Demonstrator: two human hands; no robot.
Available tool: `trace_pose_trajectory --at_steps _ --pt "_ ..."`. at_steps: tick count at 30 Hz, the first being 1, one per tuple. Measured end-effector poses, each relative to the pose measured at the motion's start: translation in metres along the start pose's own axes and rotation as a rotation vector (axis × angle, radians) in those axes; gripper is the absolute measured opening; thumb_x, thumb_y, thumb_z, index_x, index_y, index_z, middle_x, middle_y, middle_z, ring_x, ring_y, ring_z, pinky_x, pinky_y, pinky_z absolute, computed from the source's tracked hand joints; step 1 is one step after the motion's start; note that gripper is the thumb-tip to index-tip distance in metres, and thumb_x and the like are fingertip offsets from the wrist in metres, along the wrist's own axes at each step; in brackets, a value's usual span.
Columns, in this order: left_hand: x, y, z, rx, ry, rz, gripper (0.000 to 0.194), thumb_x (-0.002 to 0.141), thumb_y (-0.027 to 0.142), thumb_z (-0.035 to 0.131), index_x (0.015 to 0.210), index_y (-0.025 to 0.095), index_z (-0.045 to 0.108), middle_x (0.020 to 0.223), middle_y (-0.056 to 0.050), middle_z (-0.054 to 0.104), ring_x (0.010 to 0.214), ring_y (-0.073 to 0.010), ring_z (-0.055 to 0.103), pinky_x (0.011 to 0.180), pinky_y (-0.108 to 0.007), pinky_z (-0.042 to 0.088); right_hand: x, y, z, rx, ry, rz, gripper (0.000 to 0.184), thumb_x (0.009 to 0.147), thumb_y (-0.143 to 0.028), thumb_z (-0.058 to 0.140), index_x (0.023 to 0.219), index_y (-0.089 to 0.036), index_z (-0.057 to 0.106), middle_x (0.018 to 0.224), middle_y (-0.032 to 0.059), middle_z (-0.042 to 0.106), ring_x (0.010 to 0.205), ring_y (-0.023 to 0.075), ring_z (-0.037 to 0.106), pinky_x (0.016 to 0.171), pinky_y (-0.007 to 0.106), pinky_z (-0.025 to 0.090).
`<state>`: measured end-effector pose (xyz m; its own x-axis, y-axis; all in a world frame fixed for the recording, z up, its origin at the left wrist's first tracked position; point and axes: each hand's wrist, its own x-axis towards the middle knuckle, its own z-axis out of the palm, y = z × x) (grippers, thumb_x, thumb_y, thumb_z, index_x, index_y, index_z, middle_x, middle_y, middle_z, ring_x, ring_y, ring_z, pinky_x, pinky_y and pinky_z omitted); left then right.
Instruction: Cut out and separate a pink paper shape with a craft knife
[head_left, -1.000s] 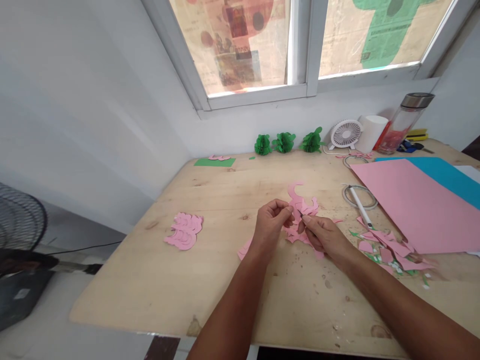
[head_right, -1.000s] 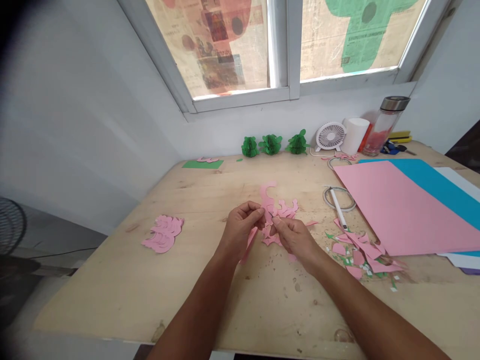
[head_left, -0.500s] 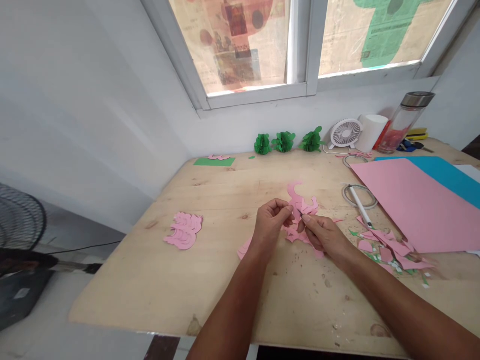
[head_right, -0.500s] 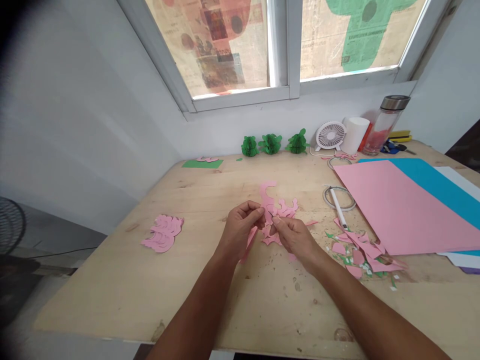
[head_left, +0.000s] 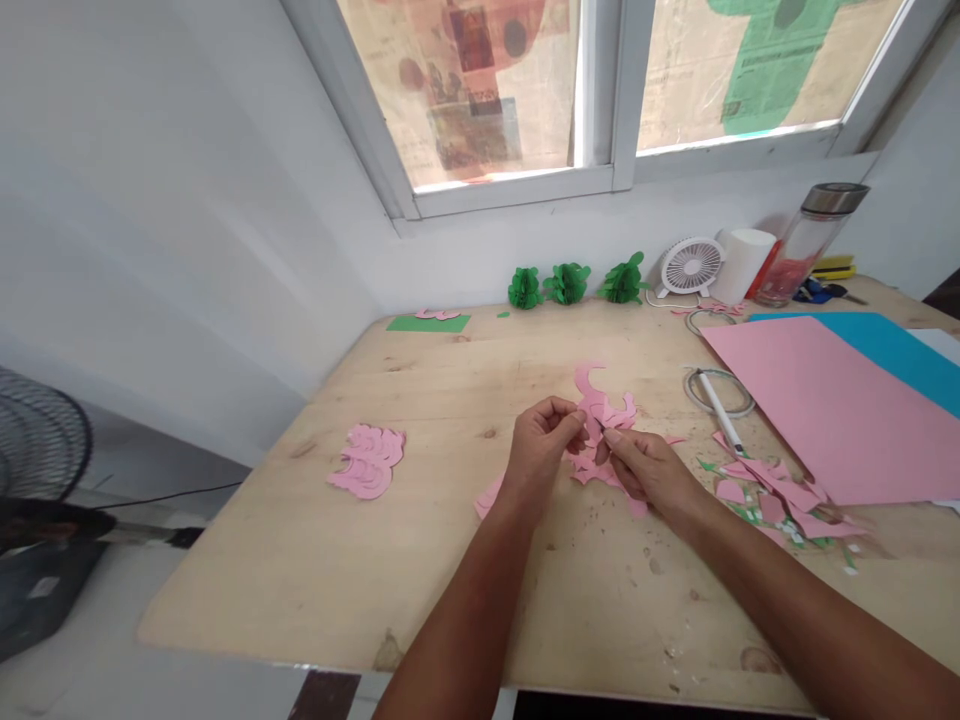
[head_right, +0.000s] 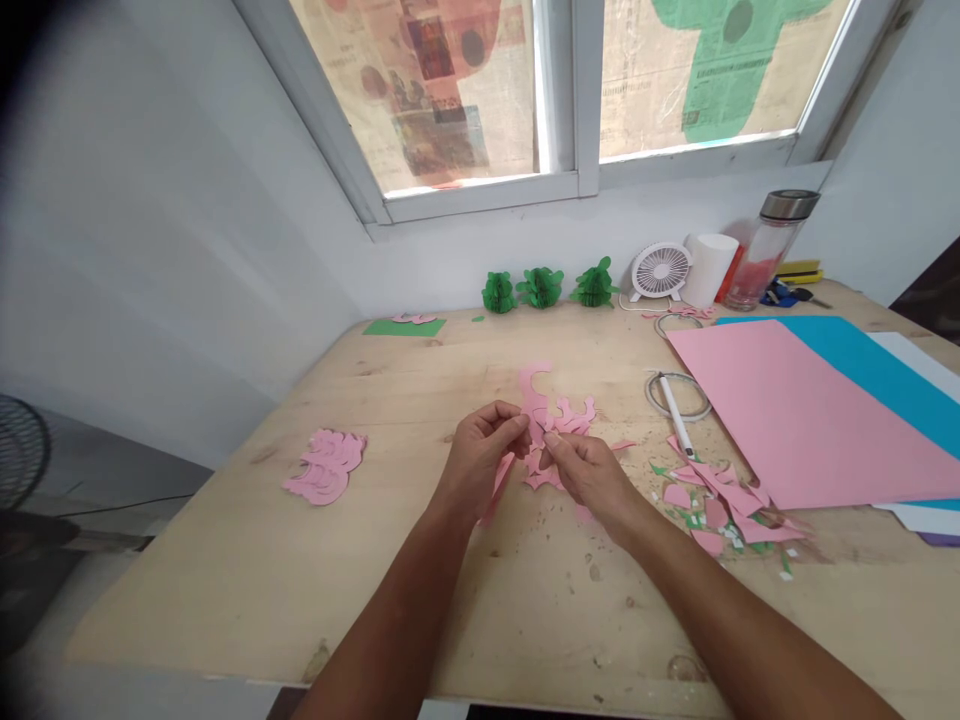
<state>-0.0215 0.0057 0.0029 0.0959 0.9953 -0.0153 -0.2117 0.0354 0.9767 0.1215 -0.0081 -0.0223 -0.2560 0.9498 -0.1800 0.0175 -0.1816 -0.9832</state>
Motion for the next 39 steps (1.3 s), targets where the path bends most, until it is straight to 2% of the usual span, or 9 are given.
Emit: trace_pose_trajectory --at_steps 39 --pt "0.0001 -0.0013 -0.0002 0.003 -0.01 -0.01 0.014 0.069 0.027 0.062 0.068 0.015 0.056 0.057 0.001 0.055 0.051 -0.0085 0.049 0.052 -0.023 0.039 -0.0008 -0.0019 0.0001 -0.027 0.011 0.003 0.041 0.079 -0.054 0.045 0.068 -0.016 0.055 0.038 -0.0089 0.027 0.035 0.0062 0.02 0.036 0.02 0.012"
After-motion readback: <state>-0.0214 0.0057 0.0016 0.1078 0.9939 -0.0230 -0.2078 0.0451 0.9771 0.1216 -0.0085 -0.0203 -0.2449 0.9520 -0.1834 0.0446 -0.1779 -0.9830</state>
